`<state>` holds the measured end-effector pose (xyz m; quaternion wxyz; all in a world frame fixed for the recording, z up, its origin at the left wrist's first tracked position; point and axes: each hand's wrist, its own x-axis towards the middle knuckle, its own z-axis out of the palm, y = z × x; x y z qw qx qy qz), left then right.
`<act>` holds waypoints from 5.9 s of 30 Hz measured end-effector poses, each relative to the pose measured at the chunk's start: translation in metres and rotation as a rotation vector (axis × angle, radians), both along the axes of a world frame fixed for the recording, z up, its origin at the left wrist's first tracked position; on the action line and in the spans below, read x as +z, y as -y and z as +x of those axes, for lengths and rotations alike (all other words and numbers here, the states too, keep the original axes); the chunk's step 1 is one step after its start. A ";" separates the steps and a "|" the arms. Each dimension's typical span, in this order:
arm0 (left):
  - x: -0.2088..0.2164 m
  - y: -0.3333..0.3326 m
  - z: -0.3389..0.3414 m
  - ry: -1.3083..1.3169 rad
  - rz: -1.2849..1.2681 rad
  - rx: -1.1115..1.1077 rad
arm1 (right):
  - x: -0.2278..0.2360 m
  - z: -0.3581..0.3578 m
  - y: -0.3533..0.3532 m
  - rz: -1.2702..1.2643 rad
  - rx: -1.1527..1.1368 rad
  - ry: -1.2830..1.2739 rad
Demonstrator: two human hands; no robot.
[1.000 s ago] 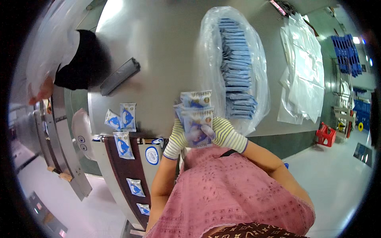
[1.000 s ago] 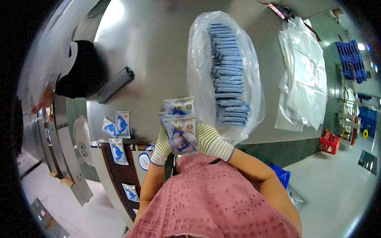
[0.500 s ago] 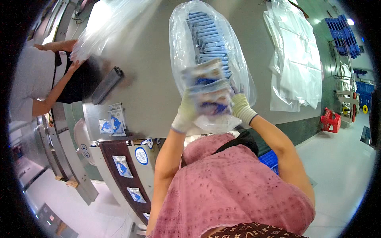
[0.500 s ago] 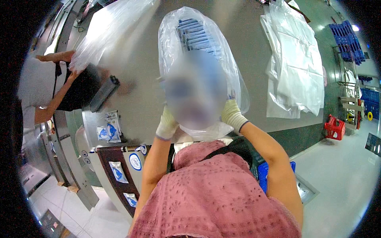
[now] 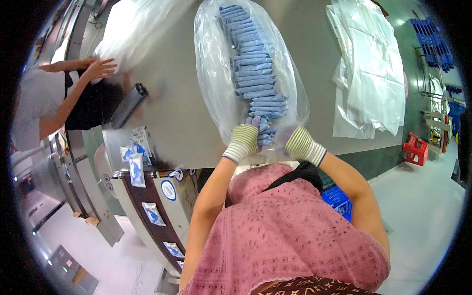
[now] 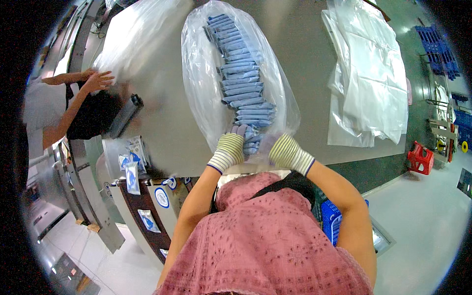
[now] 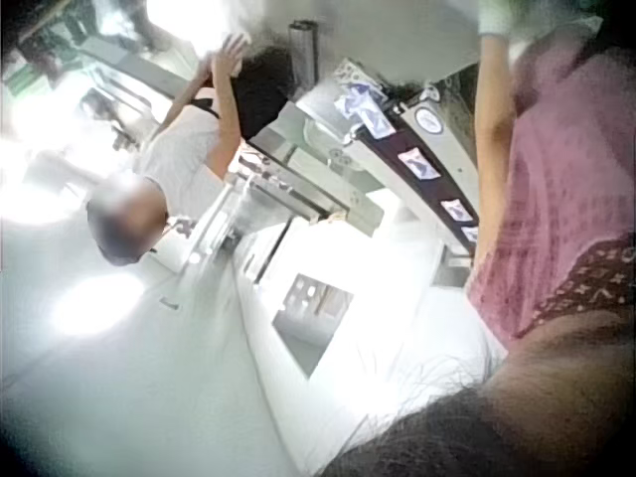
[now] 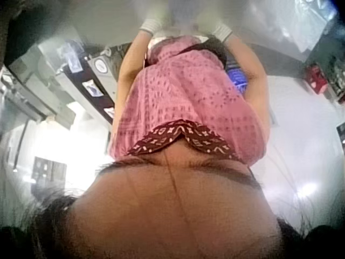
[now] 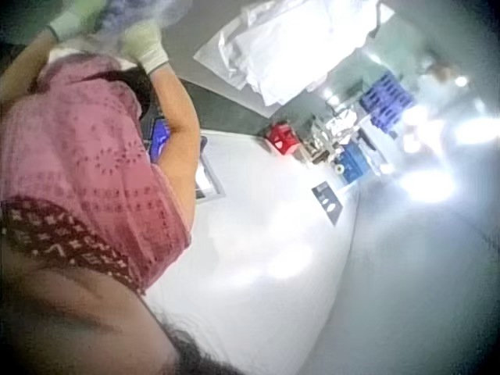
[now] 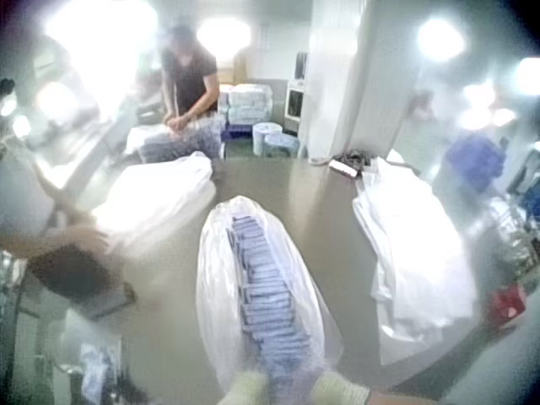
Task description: The person sorts small blue and white pouches into a large plastic bag by hand on a stainless steel work surface.
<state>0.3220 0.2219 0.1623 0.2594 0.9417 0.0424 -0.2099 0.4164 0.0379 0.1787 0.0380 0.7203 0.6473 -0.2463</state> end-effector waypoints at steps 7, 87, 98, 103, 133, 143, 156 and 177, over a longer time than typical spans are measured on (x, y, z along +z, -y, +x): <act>0.005 0.013 0.015 -0.001 0.133 0.047 | -0.071 -0.059 -0.011 0.088 -0.144 0.192; 0.076 -0.176 -0.091 0.359 -1.026 0.942 | 0.021 -0.042 -0.184 0.213 -0.487 -0.232; -0.016 -0.079 -0.011 -0.108 -0.235 0.175 | 0.008 -0.044 -0.089 0.000 0.058 -0.146; -0.065 -0.011 -0.019 0.169 -0.073 0.425 | 0.035 -0.016 -0.175 0.469 -0.240 -0.169; -0.061 -0.078 -0.077 -0.056 -0.614 1.309 | -0.012 -0.036 -0.123 -0.104 0.027 0.067; 0.011 -0.093 -0.118 0.237 -0.740 1.104 | -0.024 -0.038 -0.124 -0.196 -0.006 0.134; -0.003 -0.289 -0.362 0.213 -0.128 1.277 | 0.017 -0.135 -0.286 0.184 -0.373 -1.022; -0.112 -0.296 -0.150 0.497 -1.258 1.397 | -0.088 -0.067 -0.436 -0.034 -0.414 -0.729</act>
